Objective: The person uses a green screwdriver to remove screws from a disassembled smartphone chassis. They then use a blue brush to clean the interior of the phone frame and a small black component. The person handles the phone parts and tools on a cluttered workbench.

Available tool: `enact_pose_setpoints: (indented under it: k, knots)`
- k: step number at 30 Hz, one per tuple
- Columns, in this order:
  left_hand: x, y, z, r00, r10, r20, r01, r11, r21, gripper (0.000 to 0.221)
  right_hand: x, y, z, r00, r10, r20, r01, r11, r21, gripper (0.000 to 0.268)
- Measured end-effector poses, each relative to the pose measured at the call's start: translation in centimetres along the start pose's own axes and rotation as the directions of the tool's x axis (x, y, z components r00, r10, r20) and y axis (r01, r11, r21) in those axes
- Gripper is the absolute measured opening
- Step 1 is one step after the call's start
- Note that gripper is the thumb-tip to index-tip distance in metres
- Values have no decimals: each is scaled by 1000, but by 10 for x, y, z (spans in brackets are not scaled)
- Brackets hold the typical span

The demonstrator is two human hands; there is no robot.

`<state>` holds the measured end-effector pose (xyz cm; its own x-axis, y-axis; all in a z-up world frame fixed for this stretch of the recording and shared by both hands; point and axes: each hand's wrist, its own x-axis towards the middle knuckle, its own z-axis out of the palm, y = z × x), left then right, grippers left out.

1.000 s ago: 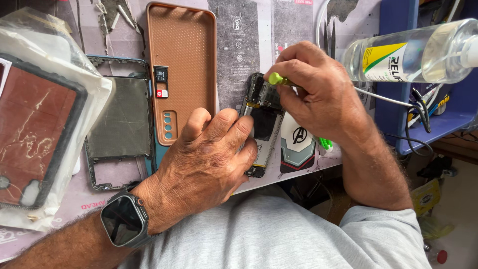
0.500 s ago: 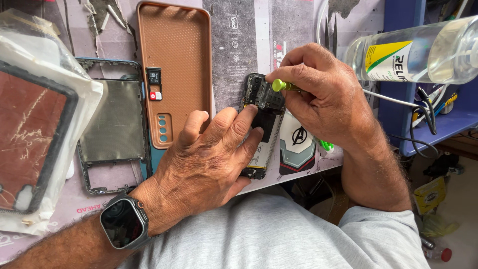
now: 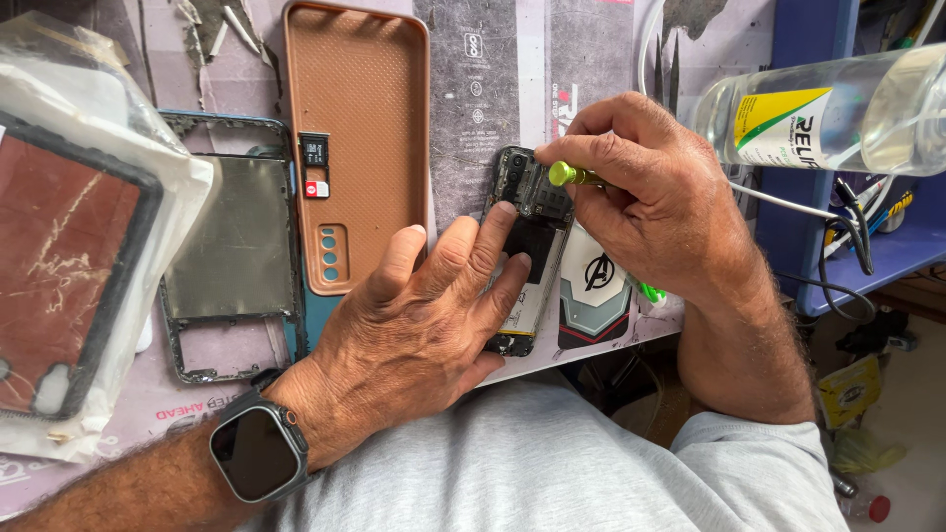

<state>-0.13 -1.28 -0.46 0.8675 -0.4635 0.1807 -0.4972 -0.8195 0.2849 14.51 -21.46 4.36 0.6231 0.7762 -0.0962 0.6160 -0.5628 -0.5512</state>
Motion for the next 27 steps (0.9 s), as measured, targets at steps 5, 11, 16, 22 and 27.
enact_pose_setpoints:
  k: [5,11,16,22,27]
  knots:
    - [-3,1,0,1000,-1,-25,1,1000,4,77,-2,-6,-8,997,-5,-76,3,1000,-23,17]
    - [-6,3,4,997,-11,-79,6,998,-64,85,-11,-31,-14,949,-125,-290,154,985,78,21]
    - [-8,2,7,994,-25,-105,14,995,-98,86,9,-30,22,884,-184,-430,287,939,189,30]
    - [-8,5,15,996,-30,-85,20,993,-120,89,34,-31,47,863,-252,-437,412,853,321,42]
    - [-7,8,19,994,-59,-92,49,993,-107,92,66,-42,53,870,-294,-396,426,852,304,41]
